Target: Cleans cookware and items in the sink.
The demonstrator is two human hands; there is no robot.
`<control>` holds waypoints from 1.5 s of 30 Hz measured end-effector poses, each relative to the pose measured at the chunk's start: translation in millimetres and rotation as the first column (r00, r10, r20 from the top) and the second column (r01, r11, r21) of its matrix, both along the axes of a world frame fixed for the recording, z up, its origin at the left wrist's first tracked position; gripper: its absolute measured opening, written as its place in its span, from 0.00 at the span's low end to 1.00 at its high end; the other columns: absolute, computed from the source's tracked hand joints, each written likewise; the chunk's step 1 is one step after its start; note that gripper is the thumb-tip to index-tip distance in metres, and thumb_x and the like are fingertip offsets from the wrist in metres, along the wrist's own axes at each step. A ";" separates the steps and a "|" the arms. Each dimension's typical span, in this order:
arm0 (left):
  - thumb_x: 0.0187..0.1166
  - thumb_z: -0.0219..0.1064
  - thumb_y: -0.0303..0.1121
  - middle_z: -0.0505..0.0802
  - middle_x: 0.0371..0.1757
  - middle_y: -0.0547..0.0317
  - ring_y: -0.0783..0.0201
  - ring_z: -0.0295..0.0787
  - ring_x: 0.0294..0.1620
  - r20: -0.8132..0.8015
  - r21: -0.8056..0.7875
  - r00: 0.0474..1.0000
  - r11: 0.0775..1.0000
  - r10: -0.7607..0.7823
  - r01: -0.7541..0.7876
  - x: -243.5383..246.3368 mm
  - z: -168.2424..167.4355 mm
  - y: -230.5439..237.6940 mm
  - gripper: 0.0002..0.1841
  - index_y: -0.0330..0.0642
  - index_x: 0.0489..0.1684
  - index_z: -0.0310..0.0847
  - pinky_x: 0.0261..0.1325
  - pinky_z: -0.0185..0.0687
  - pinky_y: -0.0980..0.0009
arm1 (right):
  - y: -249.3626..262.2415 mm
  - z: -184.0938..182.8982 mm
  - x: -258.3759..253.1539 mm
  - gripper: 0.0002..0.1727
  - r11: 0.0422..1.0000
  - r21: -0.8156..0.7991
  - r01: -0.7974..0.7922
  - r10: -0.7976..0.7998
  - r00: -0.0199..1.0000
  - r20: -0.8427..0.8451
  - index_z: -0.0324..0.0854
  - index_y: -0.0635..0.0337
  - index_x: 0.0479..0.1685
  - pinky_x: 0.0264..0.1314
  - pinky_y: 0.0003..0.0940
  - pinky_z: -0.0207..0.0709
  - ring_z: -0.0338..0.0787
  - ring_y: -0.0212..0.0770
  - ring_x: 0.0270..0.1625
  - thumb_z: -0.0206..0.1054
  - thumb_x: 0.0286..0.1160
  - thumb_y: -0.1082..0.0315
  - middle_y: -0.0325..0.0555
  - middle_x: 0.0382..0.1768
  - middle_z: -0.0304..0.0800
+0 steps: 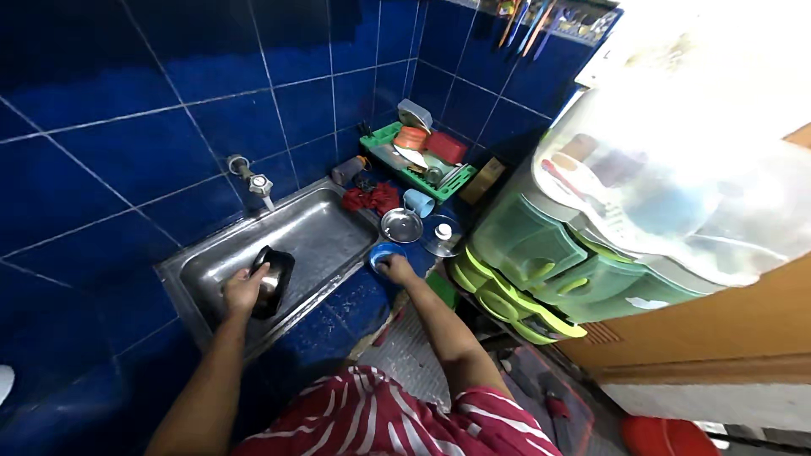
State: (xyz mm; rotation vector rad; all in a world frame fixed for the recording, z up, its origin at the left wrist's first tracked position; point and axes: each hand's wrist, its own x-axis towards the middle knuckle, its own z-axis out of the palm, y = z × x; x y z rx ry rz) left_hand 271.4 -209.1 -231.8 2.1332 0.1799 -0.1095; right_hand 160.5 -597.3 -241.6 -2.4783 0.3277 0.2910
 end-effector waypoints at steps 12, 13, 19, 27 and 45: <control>0.80 0.65 0.41 0.90 0.61 0.33 0.33 0.86 0.65 -0.120 0.382 0.976 0.899 -0.181 0.214 26.2 21.5 -42.2 0.24 0.42 0.73 0.76 0.65 0.76 0.29 | -0.1 -7.7 7.6 0.21 0.985 0.065 -0.163 0.166 0.984 -0.059 0.89 0.57 0.65 0.83 0.55 0.72 0.87 0.51 0.72 0.69 0.81 0.56 0.54 0.64 0.91; 0.80 0.65 0.41 0.89 0.61 0.33 0.33 0.86 0.65 -0.128 0.356 0.977 0.911 -0.171 0.206 28.9 22.2 -42.7 0.24 0.41 0.72 0.76 0.66 0.75 0.30 | 2.0 -9.0 4.9 0.20 0.987 0.063 -0.147 0.149 0.988 -0.028 0.89 0.57 0.64 0.82 0.53 0.72 0.87 0.50 0.71 0.69 0.81 0.56 0.53 0.64 0.92; 0.80 0.67 0.38 0.90 0.59 0.34 0.35 0.86 0.62 -0.117 0.251 0.978 0.948 -0.172 0.197 35.0 20.7 -44.5 0.21 0.39 0.67 0.79 0.64 0.76 0.31 | 5.5 -10.7 -1.9 0.16 0.995 0.073 -0.065 0.058 0.994 0.092 0.91 0.60 0.56 0.79 0.50 0.75 0.89 0.48 0.68 0.71 0.78 0.60 0.53 0.59 0.93; 0.75 0.72 0.32 0.87 0.58 0.33 0.42 0.86 0.57 -0.130 0.018 0.976 0.984 -0.175 0.179 30.5 9.1 -47.8 0.24 0.31 0.67 0.75 0.62 0.80 0.40 | -6.7 0.4 -5.1 0.16 0.936 0.282 0.212 -0.258 0.956 0.139 0.90 0.61 0.55 0.73 0.48 0.81 0.92 0.46 0.60 0.72 0.78 0.59 0.53 0.54 0.94; 0.85 0.61 0.48 0.88 0.53 0.35 0.43 0.85 0.56 -0.081 0.024 0.994 0.997 -0.074 0.076 28.3 26.4 -36.6 0.24 0.31 0.57 0.81 0.61 0.77 0.40 | 3.7 13.9 -2.8 0.16 0.999 -0.028 -0.021 0.019 0.999 -0.039 0.89 0.61 0.57 0.78 0.59 0.75 0.87 0.56 0.69 0.72 0.76 0.63 0.57 0.60 0.92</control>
